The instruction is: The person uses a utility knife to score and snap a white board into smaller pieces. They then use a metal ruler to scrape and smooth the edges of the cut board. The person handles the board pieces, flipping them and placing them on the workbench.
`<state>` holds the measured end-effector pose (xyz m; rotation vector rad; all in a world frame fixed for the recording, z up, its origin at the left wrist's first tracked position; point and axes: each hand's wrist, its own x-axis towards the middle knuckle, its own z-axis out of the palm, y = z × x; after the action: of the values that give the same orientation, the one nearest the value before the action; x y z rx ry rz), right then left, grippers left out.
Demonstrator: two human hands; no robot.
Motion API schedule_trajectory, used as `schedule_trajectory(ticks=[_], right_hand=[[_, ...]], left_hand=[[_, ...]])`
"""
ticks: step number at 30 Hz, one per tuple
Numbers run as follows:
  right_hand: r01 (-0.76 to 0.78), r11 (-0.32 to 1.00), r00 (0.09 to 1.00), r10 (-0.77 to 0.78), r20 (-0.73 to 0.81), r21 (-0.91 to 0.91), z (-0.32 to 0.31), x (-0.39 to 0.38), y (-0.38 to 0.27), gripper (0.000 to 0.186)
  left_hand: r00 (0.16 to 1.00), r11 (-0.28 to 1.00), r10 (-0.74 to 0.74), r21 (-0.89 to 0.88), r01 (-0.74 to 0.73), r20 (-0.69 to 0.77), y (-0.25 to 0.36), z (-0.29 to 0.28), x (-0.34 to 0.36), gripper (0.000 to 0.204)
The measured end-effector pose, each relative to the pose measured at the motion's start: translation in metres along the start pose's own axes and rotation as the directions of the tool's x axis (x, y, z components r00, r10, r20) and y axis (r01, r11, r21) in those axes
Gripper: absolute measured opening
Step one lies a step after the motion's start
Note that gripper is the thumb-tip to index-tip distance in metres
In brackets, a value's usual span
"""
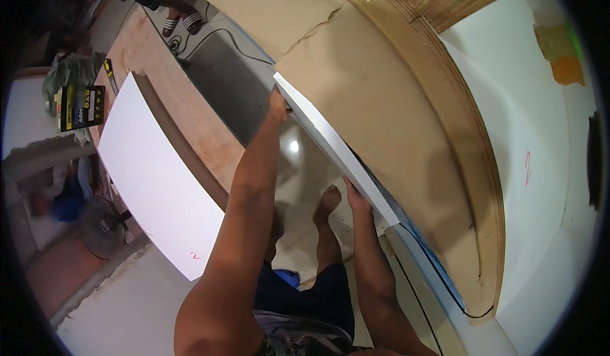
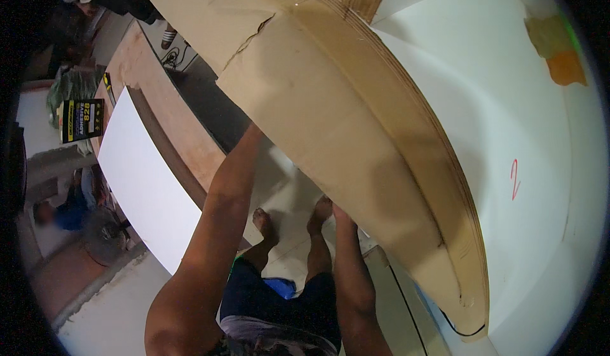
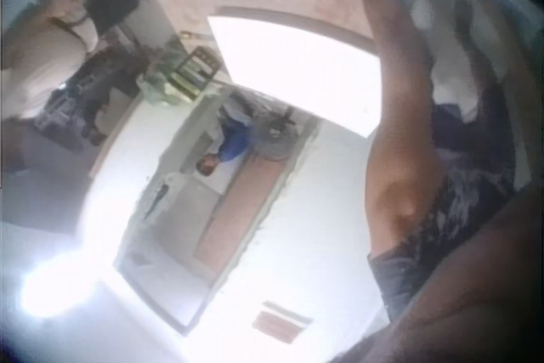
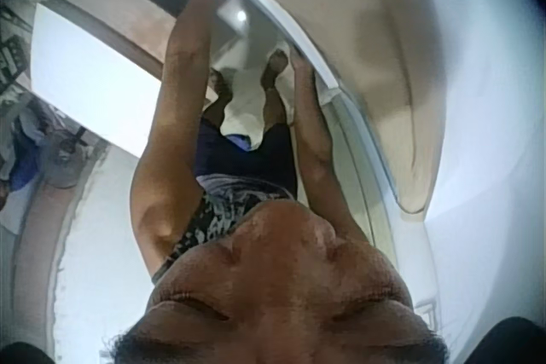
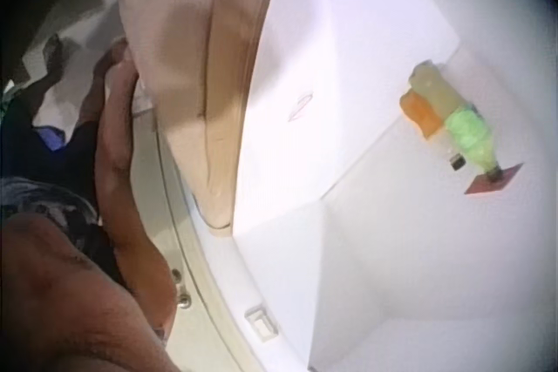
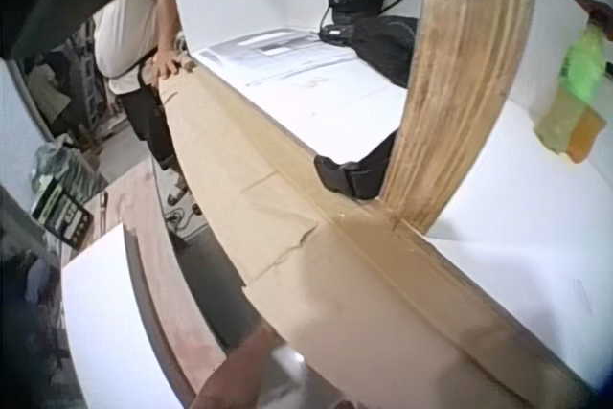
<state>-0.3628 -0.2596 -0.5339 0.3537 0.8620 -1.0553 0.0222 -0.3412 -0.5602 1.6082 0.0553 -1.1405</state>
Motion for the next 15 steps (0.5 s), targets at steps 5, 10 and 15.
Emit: schedule_trajectory(ticks=[5,10,15], right_hand=[[-0.003,0.998,1.0,0.002,0.023,0.069,-0.015,0.006,-0.02,0.057],[0.028,0.999,0.993,-0.023,-0.115,0.042,0.0,0.006,-0.028,0.054],[-0.025,0.999,0.999,0.024,0.036,0.039,0.014,0.003,-0.007,0.056]], left_hand=[[0.999,0.999,-0.036,0.041,0.035,0.01,-0.01,0.023,0.002,0.045],[0.996,0.996,-0.087,0.027,0.086,0.017,-0.015,0.039,0.004,0.046],[0.981,0.964,0.186,-0.184,-0.194,-0.063,-0.017,0.004,0.027,0.054]])
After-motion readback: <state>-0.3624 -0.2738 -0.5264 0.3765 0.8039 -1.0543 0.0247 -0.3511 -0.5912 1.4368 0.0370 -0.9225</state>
